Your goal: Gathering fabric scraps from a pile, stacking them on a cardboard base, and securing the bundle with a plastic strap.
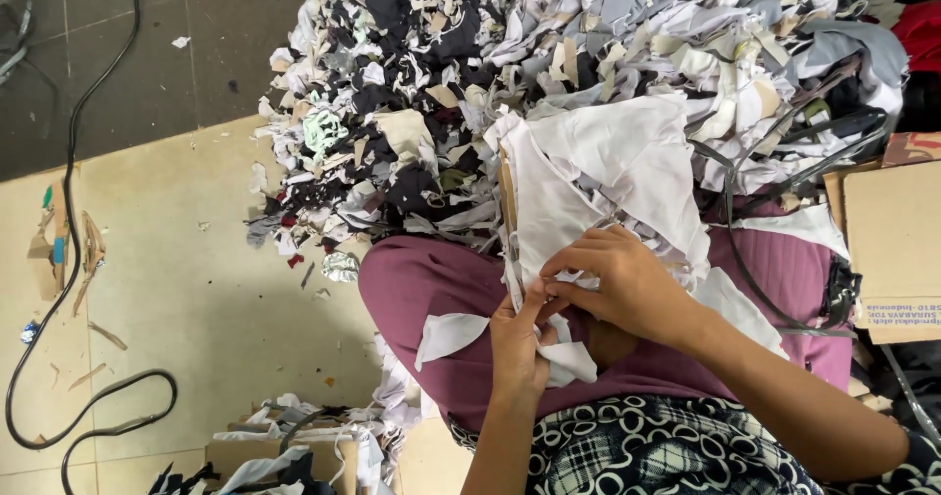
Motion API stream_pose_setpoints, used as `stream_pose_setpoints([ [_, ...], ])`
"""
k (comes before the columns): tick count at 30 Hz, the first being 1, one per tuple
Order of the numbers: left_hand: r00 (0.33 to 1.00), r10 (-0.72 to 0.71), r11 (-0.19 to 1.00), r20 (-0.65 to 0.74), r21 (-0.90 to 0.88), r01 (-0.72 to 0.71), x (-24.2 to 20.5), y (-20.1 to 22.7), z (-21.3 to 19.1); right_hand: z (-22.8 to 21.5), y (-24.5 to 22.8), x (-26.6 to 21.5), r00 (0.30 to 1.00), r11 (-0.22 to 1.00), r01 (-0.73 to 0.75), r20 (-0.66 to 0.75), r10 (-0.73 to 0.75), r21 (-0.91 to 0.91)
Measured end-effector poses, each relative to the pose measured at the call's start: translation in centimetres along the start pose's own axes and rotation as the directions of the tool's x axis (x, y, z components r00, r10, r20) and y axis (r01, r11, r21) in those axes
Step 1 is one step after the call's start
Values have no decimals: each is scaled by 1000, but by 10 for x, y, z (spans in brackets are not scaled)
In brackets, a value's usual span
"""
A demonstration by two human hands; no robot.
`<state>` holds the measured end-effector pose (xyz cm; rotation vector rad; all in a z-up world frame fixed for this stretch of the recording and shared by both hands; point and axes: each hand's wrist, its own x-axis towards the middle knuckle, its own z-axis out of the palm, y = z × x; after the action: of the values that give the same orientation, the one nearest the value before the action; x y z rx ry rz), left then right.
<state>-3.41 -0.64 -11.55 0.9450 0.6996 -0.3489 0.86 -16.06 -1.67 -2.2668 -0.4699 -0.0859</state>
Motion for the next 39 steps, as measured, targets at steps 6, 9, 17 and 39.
stream_pose_setpoints([
  [6, 997, -59, 994, 58, -86, 64, -18, 28, 3, -3, 2, 7, 997, 995, -29, 65, 36, -96],
  [9, 997, -75, 994, 32, -77, 77, -16, 25, -2, -14, 5, 15, 993, 993, -115, 41, 113, 41],
  [17, 999, -44, 999, -13, -22, 44, -18, 20, -6, -58, 45, 91, 938, 813, -342, 121, 325, 470],
  [39, 685, 670, 529, 285, 464, -710, -63, 135, 49, -185, 3, 143, 966, 728, -229, 58, 253, 647],
])
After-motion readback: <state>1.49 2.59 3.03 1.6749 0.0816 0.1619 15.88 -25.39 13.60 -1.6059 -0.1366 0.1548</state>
